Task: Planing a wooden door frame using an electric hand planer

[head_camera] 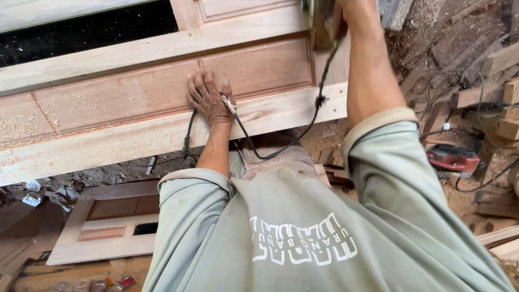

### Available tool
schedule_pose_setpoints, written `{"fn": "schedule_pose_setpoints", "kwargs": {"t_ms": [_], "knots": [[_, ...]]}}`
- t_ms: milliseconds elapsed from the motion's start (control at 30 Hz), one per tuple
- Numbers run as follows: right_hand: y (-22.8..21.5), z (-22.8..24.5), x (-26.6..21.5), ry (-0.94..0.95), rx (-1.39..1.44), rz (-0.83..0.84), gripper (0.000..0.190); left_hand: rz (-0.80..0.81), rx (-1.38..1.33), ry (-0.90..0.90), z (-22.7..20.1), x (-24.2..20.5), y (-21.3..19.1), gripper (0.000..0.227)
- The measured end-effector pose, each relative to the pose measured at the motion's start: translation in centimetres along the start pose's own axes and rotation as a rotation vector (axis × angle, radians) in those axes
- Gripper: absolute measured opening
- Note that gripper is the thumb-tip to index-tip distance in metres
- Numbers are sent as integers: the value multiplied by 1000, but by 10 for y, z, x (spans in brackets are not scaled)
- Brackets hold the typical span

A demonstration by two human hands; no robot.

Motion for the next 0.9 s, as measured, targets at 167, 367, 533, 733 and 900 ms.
{"fn": "schedule_pose_setpoints", "kwargs": {"t_ms": [167,367,533,733,900], "knots": [[-9,-14,-37,6,-64,-27,11,2,-22,-7,2,0,-1,59],[-19,-25,-95,-48,-172,-30,22,-1,-141,-47,-7,7,-24,51],[-27,-116,-187,232,-238,-69,44,-6,-206,-48,-10,8,-27,49],[-22,-149,-193,230,-114,-74,36,3,-145,-28,-5,7,-17,51],[-19,-152,-151,172,-98,-83,33,23,-148,-36,-10,9,-21,49]]}}
Point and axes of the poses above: each hand's wrist, its own x-axis towards the middle knuckle, its own y-axis out of the palm, z = x × y, the point moved 3 cm from there along x, towards the middle knuckle, and after that the axes turned 4 degrees about -x, right-handed, at the moved point
